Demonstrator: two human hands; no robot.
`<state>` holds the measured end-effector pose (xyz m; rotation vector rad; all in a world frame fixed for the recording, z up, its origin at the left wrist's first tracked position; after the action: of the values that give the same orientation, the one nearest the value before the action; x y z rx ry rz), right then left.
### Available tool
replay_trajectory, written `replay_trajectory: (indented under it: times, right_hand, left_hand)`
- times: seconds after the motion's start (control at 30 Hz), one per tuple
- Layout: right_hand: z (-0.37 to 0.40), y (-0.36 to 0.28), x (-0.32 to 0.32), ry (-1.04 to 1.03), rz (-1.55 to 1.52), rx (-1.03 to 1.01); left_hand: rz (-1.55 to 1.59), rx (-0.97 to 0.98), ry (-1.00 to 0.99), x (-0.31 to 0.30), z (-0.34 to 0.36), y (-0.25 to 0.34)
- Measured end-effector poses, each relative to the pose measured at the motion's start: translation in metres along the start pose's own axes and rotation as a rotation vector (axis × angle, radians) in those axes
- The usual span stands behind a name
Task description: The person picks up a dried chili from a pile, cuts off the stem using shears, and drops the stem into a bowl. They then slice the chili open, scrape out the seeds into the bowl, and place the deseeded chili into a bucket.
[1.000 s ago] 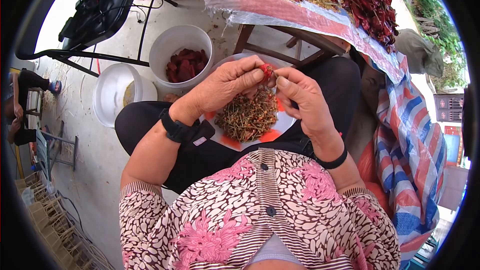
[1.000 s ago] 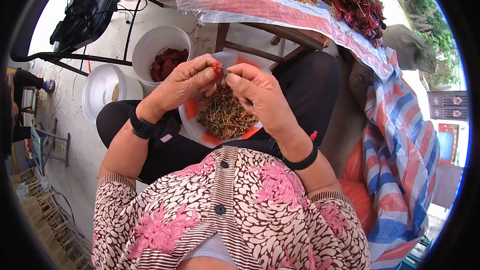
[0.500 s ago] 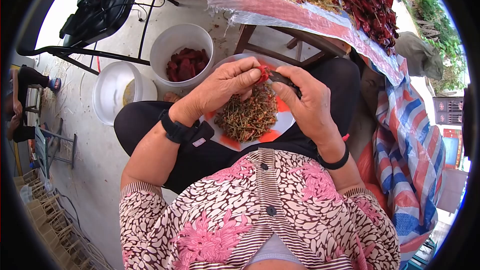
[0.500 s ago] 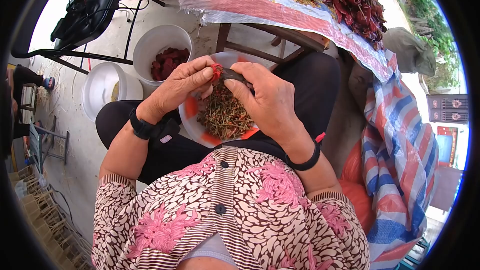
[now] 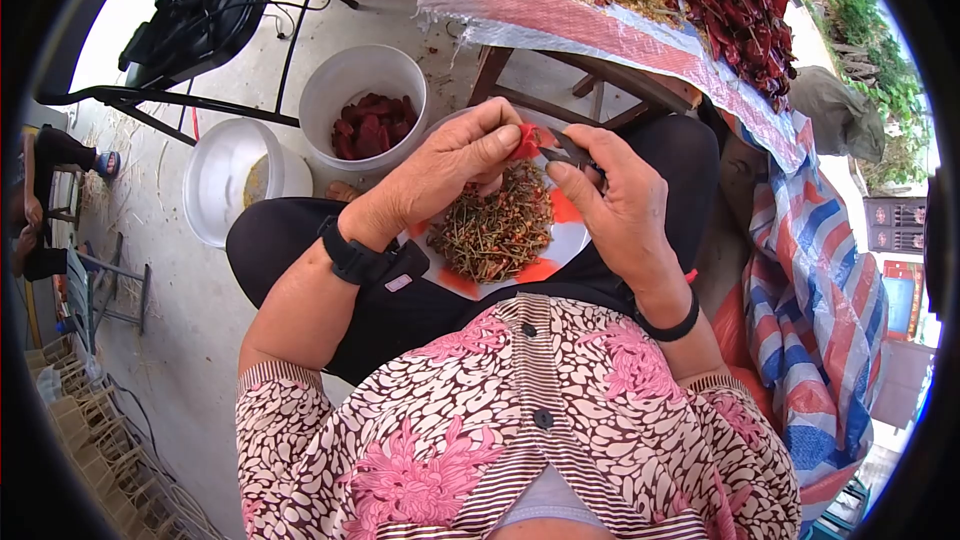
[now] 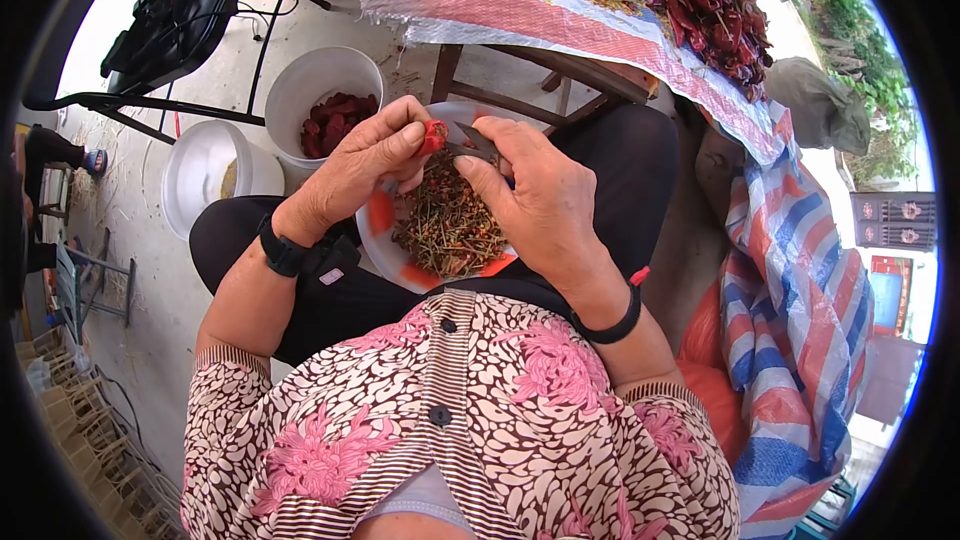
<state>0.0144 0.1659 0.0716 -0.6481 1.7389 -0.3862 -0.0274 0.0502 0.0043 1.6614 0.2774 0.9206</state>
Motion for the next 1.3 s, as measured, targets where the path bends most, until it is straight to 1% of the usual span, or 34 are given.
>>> replay_trajectory:
  times: [0.07, 0.2, 0.5, 0.67, 0.77, 0.87, 1.0, 1.1, 1.2, 1.3]
  right_hand:
    - [0.001, 0.001, -0.002, 0.033, -0.01, -0.007]
    - [0.0, 0.003, -0.007, 0.074, -0.084, -0.011]
    - [-0.002, -0.007, -0.002, 0.022, 0.023, -0.033]
    - [-0.001, -0.009, 0.0, 0.052, 0.045, -0.078]
    - [-0.002, -0.012, 0.001, 0.067, 0.083, -0.097]
    - [-0.003, -0.015, 0.001, 0.113, 0.136, -0.142]
    - [0.001, -0.02, 0.002, 0.137, 0.16, -0.248]
    - [-0.001, -0.021, 0.003, 0.111, 0.103, -0.265]
    - [0.001, -0.006, 0.01, 0.065, -0.205, -0.233]
    - [0.003, 0.009, 0.031, -0.186, -0.716, 0.054]
  left_hand:
    - [0.052, 0.001, 0.03, -0.003, 0.001, -0.001]
    - [0.046, -0.015, 0.023, -0.005, 0.001, 0.0]
    - [0.043, -0.026, 0.027, -0.004, 0.003, 0.0]
    - [0.061, -0.044, -0.001, -0.003, 0.003, -0.003]
    - [0.12, -0.062, -0.014, 0.001, 0.002, -0.008]
    - [0.405, -0.126, -0.083, 0.01, 0.001, -0.023]
    - [0.595, -0.154, -0.163, 0.019, 0.001, -0.026]
    - [0.699, -0.176, -0.203, 0.024, 0.003, -0.03]
    - [0.751, -0.191, -0.267, 0.029, 0.004, -0.03]
    - [0.79, -0.197, -0.341, 0.036, 0.007, -0.024]
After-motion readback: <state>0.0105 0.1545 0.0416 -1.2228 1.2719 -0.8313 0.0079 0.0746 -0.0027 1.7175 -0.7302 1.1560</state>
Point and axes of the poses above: each hand's wrist, its own z-axis away from the middle knuckle, its own x-axis out of the palm, y = z × x, the point moved 10 cm from there along -z, towards the middle knuckle, and after that the axes turned 5 degrees about z, right-handed, at the moved point
